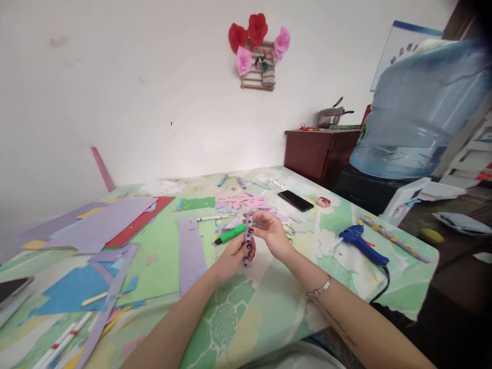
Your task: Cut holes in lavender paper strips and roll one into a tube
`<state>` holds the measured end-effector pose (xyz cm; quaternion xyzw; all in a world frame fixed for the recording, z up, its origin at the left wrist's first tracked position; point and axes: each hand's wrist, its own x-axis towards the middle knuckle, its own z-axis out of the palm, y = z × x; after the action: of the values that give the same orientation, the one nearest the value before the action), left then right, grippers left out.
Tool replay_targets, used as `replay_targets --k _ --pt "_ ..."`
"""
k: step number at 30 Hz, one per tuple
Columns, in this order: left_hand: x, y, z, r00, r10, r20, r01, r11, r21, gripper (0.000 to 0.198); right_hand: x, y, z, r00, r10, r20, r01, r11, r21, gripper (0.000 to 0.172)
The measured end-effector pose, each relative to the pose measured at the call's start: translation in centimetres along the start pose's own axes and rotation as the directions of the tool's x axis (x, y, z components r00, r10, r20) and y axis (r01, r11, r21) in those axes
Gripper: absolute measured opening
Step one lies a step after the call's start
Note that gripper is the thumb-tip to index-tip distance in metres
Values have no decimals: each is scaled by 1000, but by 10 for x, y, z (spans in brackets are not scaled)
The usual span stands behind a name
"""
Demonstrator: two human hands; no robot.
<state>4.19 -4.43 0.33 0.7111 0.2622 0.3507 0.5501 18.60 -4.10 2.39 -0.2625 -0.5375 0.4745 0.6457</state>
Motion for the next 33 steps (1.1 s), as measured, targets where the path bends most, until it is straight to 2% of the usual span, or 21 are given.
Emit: replay_targets --k 4,11,16,24,30,33 --pt "0 -6 1 1000 -25 -5 25 998 -55 23 -1 -3 1 996 76 47 -79 993 85 29" --pt "-1 3 3 999 -39 24 39 999 -23 9 -1 -5 2 989 93 -112 -94 996 -7 22" --pt "-2 4 5 999 -46 12 46 999 -27 10 0 -5 2 980 92 -174 -98 995 -28 21" --pt "-1 -3 7 998 -49 39 53 990 -128 17 0 -3 -3 988 42 -149 -61 990 -128 58" --pt "-1 -4 7 998 -38 43 45 983 -176 21 -1 -4 -4 990 -7 -138 -17 985 -173 43" --pt "-2 -2 7 995 -80 62 92 967 -236 24 -1 -3 -5 991 -6 -132 -17 985 -172 43"
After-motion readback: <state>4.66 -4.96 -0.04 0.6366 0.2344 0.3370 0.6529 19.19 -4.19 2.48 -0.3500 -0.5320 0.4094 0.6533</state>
